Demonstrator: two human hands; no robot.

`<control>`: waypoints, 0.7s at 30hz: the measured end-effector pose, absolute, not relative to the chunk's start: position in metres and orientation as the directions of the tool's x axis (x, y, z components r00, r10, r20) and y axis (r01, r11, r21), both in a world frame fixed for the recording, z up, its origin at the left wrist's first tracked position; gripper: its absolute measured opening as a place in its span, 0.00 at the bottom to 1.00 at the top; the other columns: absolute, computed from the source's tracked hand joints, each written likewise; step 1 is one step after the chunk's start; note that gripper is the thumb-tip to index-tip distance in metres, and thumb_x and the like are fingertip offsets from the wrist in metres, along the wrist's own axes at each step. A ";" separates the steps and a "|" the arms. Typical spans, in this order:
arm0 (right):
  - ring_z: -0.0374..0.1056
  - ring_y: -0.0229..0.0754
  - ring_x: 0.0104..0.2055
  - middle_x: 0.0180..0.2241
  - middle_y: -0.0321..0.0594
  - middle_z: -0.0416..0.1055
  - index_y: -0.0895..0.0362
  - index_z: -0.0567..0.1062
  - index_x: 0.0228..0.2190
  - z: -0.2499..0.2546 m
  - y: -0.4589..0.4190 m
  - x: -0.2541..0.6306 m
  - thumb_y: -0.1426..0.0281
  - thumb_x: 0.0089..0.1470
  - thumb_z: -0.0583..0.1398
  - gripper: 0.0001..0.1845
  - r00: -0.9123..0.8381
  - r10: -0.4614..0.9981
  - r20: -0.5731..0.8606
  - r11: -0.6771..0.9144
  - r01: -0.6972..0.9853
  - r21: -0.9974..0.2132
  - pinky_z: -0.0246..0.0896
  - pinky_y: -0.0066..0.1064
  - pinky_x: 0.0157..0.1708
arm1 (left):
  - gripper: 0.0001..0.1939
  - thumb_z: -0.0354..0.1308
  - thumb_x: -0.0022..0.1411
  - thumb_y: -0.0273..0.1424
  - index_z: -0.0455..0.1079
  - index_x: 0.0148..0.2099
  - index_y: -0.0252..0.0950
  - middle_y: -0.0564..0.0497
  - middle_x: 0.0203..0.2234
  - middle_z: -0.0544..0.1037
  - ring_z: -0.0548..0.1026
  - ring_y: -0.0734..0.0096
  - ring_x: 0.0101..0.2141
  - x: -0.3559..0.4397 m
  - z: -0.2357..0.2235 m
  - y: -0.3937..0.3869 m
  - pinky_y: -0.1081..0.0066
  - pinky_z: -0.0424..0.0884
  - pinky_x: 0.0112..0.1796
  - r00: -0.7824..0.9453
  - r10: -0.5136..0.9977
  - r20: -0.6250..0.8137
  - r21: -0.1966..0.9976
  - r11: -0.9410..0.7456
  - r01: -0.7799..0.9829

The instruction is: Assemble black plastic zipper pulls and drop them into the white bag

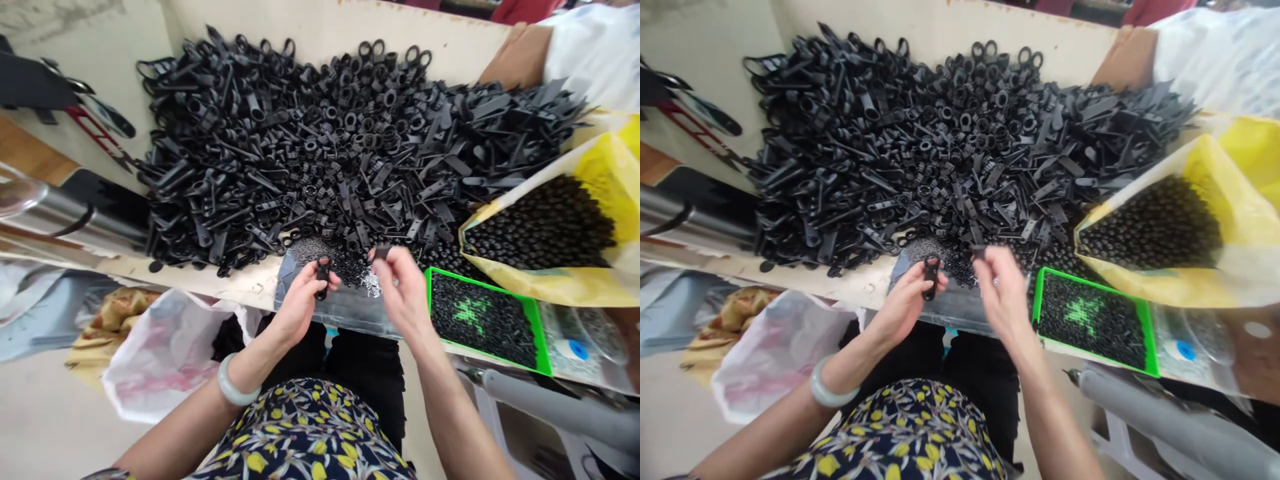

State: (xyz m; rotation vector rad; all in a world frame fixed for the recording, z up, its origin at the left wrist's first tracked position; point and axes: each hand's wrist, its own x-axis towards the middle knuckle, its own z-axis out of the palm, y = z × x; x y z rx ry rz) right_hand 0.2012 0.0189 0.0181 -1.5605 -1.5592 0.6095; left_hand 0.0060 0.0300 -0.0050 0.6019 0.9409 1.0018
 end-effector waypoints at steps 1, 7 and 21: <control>0.74 0.44 0.42 0.43 0.43 0.78 0.52 0.78 0.42 0.013 0.004 0.187 0.59 0.68 0.57 0.12 0.023 0.997 0.075 0.058 0.438 -0.897 0.71 0.36 0.42 | 0.19 0.60 0.57 0.27 0.71 0.52 0.36 0.50 0.39 0.81 0.76 0.69 0.40 0.005 -0.005 0.029 0.71 0.69 0.45 0.224 0.899 -0.375 0.778 0.437 -0.451; 0.77 0.40 0.31 0.35 0.37 0.80 0.53 0.79 0.46 -0.021 -0.046 0.134 0.57 0.60 0.68 0.17 0.057 0.962 -0.268 -0.263 -0.078 -0.962 0.77 0.32 0.33 | 0.18 0.57 0.60 0.30 0.71 0.54 0.38 0.47 0.45 0.81 0.77 0.62 0.49 -0.004 -0.001 0.010 0.67 0.72 0.47 0.283 0.864 -0.417 0.698 0.504 -0.509; 0.76 0.38 0.31 0.34 0.36 0.78 0.54 0.79 0.38 -0.014 -0.049 0.115 0.57 0.58 0.69 0.14 0.190 0.926 -0.325 -0.294 -0.172 -0.940 0.78 0.31 0.35 | 0.14 0.64 0.68 0.36 0.73 0.53 0.39 0.46 0.48 0.81 0.78 0.65 0.50 -0.002 -0.010 -0.012 0.68 0.72 0.53 0.190 0.925 -0.329 0.852 0.378 -0.362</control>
